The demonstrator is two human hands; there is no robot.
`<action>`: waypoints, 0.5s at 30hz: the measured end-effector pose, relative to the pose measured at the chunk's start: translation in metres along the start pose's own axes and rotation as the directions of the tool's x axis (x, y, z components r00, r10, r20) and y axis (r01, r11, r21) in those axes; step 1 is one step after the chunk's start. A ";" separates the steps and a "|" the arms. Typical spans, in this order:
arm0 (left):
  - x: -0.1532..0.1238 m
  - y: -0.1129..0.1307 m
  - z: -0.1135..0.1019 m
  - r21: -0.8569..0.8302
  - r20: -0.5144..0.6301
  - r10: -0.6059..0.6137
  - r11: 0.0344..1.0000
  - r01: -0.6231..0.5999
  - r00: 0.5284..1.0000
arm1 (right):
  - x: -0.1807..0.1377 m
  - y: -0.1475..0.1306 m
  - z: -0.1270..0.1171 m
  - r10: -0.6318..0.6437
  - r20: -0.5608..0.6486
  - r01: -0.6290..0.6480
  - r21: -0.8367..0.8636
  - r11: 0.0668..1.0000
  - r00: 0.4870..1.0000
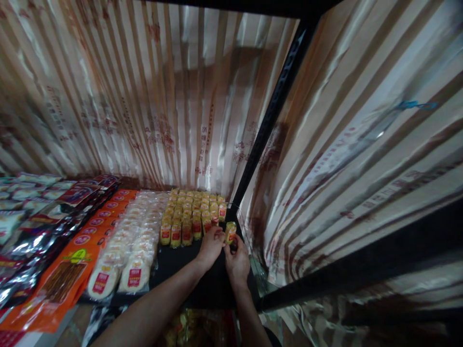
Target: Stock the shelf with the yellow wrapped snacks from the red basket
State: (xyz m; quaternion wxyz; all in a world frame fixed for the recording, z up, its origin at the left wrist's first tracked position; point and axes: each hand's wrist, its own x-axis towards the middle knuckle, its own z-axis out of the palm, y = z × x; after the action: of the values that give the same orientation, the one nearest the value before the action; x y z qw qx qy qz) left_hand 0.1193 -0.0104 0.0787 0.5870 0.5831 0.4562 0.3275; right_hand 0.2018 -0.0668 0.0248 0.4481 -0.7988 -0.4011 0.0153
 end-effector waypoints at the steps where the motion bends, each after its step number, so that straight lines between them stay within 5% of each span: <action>1: 0.002 0.002 0.001 0.083 -0.006 0.050 0.995 -0.050 0.999 | 0.007 0.000 0.003 -0.001 -0.020 0.001 -0.011 1.000 1.000; 6: 0.005 0.010 0.000 0.502 0.140 0.340 0.785 -0.363 0.930 | 0.038 -0.004 0.015 0.015 -0.098 -0.025 -0.102 0.994 0.995; 15: 0.001 -0.004 -0.006 0.650 0.284 0.335 0.622 -0.437 0.898 | 0.067 -0.008 0.034 0.076 -0.103 -0.096 -0.209 0.973 0.992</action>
State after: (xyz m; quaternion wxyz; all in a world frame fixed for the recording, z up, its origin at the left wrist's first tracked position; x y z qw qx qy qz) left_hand 0.1131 -0.0076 0.0749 0.2672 0.8657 0.3684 0.2086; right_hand 0.2290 0.0034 0.0331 0.3769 -0.8588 -0.3440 -0.0462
